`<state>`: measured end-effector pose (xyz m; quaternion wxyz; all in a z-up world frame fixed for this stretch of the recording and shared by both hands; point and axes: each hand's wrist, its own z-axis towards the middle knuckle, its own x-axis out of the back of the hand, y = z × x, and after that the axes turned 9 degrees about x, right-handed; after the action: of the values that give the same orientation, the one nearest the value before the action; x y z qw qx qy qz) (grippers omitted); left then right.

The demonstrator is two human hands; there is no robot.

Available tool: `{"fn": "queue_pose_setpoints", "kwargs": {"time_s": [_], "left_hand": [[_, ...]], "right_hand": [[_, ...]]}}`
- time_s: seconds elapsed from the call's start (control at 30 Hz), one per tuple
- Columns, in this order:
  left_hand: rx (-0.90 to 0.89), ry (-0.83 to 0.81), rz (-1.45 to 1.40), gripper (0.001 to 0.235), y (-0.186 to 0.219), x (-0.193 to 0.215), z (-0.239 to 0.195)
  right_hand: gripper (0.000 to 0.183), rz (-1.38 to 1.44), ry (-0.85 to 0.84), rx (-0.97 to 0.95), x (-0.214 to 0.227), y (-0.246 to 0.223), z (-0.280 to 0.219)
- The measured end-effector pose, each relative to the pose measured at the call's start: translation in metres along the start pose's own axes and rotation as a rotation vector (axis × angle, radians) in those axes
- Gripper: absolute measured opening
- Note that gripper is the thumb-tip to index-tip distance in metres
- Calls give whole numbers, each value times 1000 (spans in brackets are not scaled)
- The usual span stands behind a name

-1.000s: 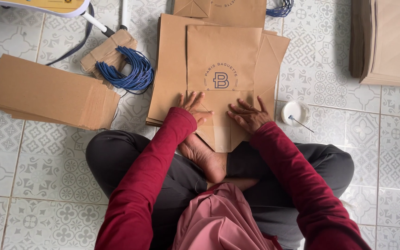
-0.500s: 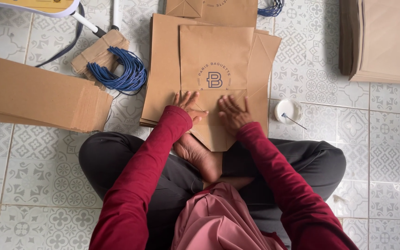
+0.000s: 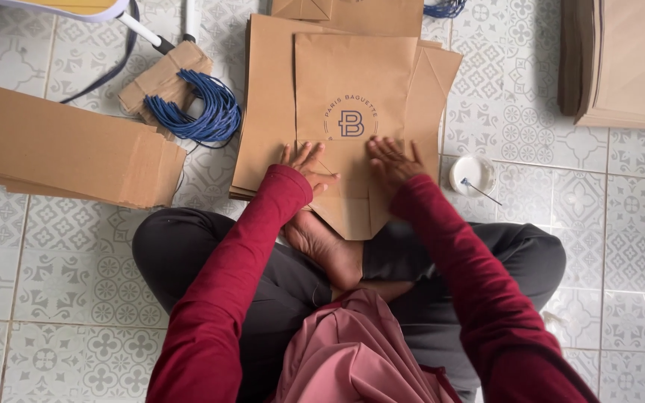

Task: The person sits on the floor and assembles brown paper bags by applying glue to the flaps and folding them into shape. They then attach blue string handles to the bags using glue and small cardboard pieces.

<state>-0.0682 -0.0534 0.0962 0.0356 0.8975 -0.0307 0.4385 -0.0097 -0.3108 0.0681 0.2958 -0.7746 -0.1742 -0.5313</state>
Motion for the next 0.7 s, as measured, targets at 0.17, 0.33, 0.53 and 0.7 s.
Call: {"fn": "queue_pose_setpoints", "kwargs": {"time_s": [0.17, 0.33, 0.53, 0.7], "left_hand": [[-18, 5, -27, 42, 0, 2, -10], [-66, 89, -96, 40, -5, -12, -10], [-211, 224, -61, 84, -1, -52, -9], [-231, 402, -147, 75, 5, -96, -2]], "right_hand": [[58, -48, -75, -44, -10, 34, -33], [57, -27, -70, 81, -11, 34, -82], [91, -5, 93, 188, -49, 41, -98], [103, -31, 508, 377, -92, 55, -90]]}}
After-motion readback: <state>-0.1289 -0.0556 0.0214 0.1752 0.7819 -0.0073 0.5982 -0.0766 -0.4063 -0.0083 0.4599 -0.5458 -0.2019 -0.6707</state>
